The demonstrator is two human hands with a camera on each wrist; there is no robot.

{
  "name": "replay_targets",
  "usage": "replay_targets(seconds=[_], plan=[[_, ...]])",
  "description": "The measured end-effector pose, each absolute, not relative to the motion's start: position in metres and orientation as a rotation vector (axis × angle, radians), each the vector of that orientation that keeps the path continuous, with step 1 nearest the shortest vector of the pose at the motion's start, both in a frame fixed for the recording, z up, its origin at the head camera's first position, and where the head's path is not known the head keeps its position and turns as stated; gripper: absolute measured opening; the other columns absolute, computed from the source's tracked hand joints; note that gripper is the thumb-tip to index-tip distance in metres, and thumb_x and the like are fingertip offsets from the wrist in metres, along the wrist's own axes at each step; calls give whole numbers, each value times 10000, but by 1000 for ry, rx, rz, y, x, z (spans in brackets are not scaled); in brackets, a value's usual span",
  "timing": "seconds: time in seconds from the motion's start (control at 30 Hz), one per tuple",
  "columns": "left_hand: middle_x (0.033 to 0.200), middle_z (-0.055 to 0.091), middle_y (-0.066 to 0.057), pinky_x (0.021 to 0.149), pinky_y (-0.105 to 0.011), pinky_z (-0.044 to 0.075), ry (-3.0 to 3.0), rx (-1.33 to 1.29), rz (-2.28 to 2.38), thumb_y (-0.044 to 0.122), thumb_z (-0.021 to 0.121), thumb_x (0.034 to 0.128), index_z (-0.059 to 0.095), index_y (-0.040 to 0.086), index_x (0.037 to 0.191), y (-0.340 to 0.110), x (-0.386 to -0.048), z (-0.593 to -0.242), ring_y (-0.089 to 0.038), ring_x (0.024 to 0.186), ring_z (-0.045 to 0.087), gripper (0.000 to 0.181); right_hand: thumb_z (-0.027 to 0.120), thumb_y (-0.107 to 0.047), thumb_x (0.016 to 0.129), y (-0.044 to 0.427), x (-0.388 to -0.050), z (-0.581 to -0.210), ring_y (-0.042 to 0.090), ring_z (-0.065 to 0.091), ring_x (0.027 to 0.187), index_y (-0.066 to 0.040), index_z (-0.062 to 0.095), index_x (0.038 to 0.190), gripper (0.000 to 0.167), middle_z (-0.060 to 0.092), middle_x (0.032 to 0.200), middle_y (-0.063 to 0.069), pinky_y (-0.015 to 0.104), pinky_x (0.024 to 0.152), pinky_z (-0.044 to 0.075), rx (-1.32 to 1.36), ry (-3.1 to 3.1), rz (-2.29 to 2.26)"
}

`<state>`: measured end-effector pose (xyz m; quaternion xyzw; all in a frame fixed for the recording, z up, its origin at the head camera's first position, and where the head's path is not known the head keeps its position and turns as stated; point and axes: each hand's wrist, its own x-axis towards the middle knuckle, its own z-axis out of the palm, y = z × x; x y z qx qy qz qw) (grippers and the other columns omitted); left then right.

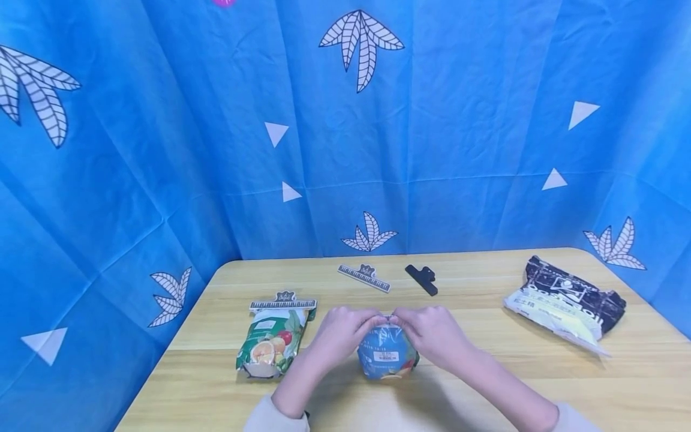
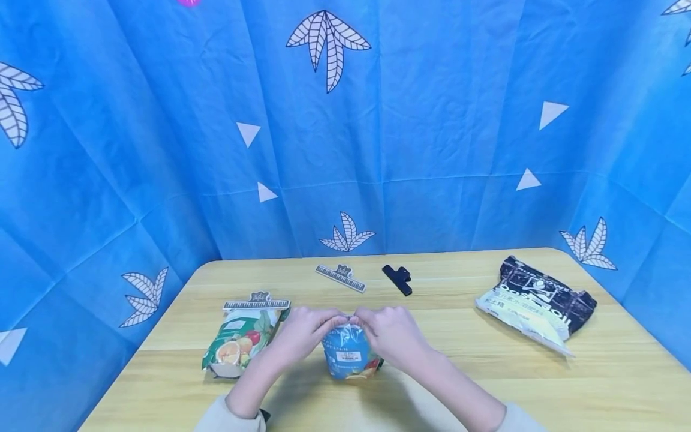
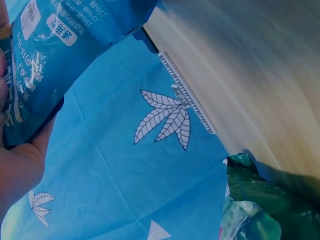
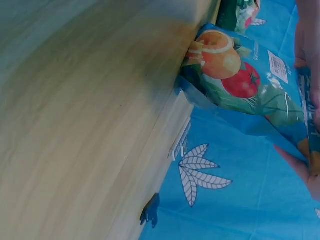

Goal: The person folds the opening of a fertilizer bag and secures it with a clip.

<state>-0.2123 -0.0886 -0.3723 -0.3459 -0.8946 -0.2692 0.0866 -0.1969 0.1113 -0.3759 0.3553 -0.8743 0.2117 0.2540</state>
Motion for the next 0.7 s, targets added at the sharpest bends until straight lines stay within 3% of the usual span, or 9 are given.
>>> replay_targets(seconds=[0.13,0.23,0.37,0.53,0.7], plan=[[958,674,56,772,-252,485,-2689,-1047,-1062,360,522,926,693,159,1047,-94,-216,-372,-58,853,615,290,564,-172,918,119,-197,-372,-13,495,528,-86,681,916,145,609,650,-79,164,498,435,1017,-2465,671],[1006,665,48,794,-250,479,-2700,-1060,-1238,291,596,893,690,137,1058,-103,-219,-373,-76,919,606,245,541,-176,934,130,-198,-367,36,599,690,-80,677,977,172,668,802,-46,241,631,508,1064,-2574,793],[1037,661,11,796,-240,478,-2692,-1082,-1311,178,637,863,684,104,1071,-112,-221,-374,-91,939,606,225,524,-152,941,140,-199,-363,53,617,741,-61,675,994,184,669,811,-56,267,677,518,1107,-2641,859],[1040,661,5,800,-239,476,-2663,-1078,-1328,167,628,870,685,100,1069,-113,-220,-375,-94,945,607,218,520,-170,946,141,-200,-365,73,626,752,-44,672,1002,205,675,831,-25,264,680,520,1122,-2623,868],[1031,664,-3,794,-237,479,-2667,-1060,-1327,155,632,866,686,93,1063,-112,-218,-376,-99,936,611,213,485,-328,957,144,-202,-363,299,555,1059,-93,667,1077,321,654,1045,21,472,900,418,1041,-2652,793]])
